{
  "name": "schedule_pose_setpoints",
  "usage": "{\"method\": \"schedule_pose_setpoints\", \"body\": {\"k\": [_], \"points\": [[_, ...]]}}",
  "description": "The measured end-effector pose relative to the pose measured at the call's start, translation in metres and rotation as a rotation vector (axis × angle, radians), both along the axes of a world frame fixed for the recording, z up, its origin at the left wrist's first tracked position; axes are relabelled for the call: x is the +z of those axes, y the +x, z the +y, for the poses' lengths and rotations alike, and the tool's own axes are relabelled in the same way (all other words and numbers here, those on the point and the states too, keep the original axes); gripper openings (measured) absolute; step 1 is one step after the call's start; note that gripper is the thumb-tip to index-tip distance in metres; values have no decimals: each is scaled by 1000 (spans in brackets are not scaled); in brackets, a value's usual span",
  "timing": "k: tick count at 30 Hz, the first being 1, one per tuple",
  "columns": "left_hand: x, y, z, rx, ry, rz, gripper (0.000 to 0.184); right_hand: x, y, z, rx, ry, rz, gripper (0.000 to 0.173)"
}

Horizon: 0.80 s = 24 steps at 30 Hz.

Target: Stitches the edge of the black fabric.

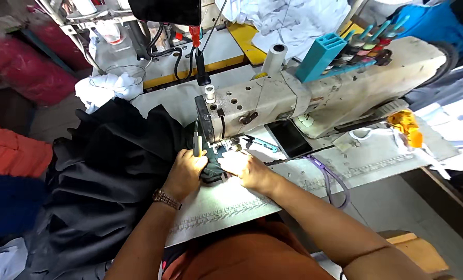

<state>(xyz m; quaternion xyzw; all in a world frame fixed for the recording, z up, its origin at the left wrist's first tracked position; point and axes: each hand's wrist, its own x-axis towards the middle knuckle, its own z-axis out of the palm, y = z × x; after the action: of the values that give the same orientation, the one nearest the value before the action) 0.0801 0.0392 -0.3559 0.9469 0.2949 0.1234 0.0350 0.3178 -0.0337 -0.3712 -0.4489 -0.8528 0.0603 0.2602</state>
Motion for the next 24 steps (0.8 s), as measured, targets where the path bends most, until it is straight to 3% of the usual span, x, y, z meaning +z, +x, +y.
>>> {"method": "schedule_pose_setpoints", "body": {"k": [2, 6, 10, 14, 24], "points": [[-2, 0, -3, -52, 76, -59, 31, -5, 1, 1, -16, 11, 37, 23], [-3, 6, -16, -167, 71, -150, 19, -5, 4, -7, 9, -12, 77, 18], [-4, 6, -13, -100, 42, -132, 18, -6, 6, -5, 32, -1, 81, 21], [-7, 9, -15, -44, 66, -86, 38, -6, 4, -7, -2, -9, 89, 24], [-6, 15, -17, 27, 22, -89, 35, -10, 3, -7, -37, 0, 94, 25]]}}
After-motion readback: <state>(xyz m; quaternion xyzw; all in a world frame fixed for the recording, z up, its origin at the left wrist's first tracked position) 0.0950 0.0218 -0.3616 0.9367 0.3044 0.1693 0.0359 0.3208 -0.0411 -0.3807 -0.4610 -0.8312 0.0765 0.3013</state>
